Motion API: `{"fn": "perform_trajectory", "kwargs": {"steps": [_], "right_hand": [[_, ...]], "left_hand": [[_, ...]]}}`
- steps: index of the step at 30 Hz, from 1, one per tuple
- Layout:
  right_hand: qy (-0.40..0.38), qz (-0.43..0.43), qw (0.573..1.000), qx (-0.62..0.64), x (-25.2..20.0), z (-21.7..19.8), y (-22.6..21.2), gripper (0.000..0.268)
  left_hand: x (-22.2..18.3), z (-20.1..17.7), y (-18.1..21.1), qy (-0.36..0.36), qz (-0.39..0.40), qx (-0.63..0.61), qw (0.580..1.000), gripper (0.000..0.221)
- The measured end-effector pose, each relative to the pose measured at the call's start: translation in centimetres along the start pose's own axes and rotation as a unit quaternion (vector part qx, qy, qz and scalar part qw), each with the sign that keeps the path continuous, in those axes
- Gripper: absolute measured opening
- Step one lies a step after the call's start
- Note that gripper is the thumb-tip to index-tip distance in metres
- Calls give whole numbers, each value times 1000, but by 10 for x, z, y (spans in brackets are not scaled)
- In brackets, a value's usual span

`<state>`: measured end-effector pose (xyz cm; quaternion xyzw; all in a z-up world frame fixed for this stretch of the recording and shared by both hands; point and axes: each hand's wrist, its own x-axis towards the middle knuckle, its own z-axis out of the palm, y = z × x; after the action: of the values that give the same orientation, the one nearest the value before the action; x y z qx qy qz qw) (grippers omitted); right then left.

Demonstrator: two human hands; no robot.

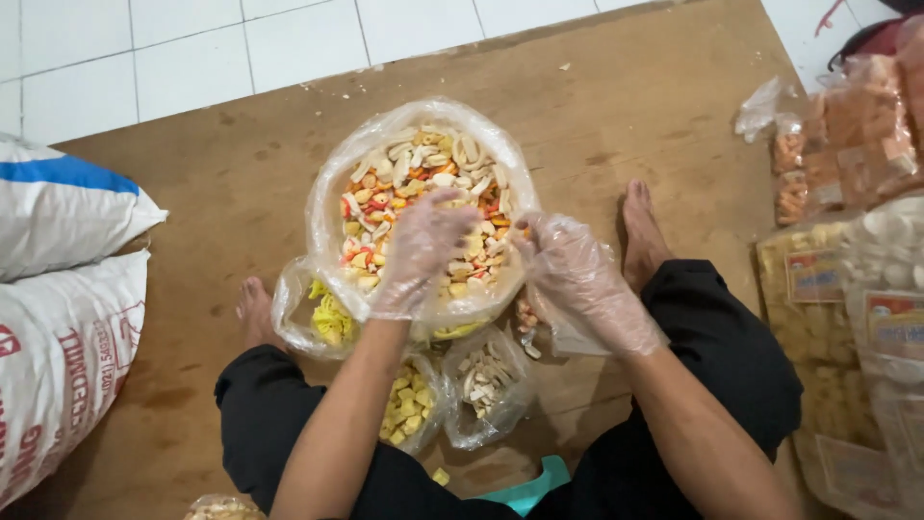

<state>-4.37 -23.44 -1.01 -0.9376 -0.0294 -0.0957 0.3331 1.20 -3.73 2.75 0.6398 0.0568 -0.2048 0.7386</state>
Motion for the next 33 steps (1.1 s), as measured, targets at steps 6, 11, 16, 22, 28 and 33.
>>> {"fn": "perform_trajectory", "kwargs": {"steps": [6,11,16,22,28,33], "right_hand": [[5,171,970,174,5,-54,-6,46],[-22,375,851,368,8,-81,-7,82],[-43,376,873,307,3,-79,-18,78],[-105,234,955,150,-26,-32,157,183],[-123,266,953,-79,-20,-22,168,168],[-64,317,899,294,0,-29,118,121]], "left_hand": [[16,-32,-1,156,-18,-85,984,42],[22,-41,-2,195,-49,-101,974,23],[13,-27,-3,168,-13,137,976,29],[17,-11,-31,98,68,229,966,20],[29,-8,-49,52,137,413,899,22],[44,28,-42,-2,50,675,736,47]]}}
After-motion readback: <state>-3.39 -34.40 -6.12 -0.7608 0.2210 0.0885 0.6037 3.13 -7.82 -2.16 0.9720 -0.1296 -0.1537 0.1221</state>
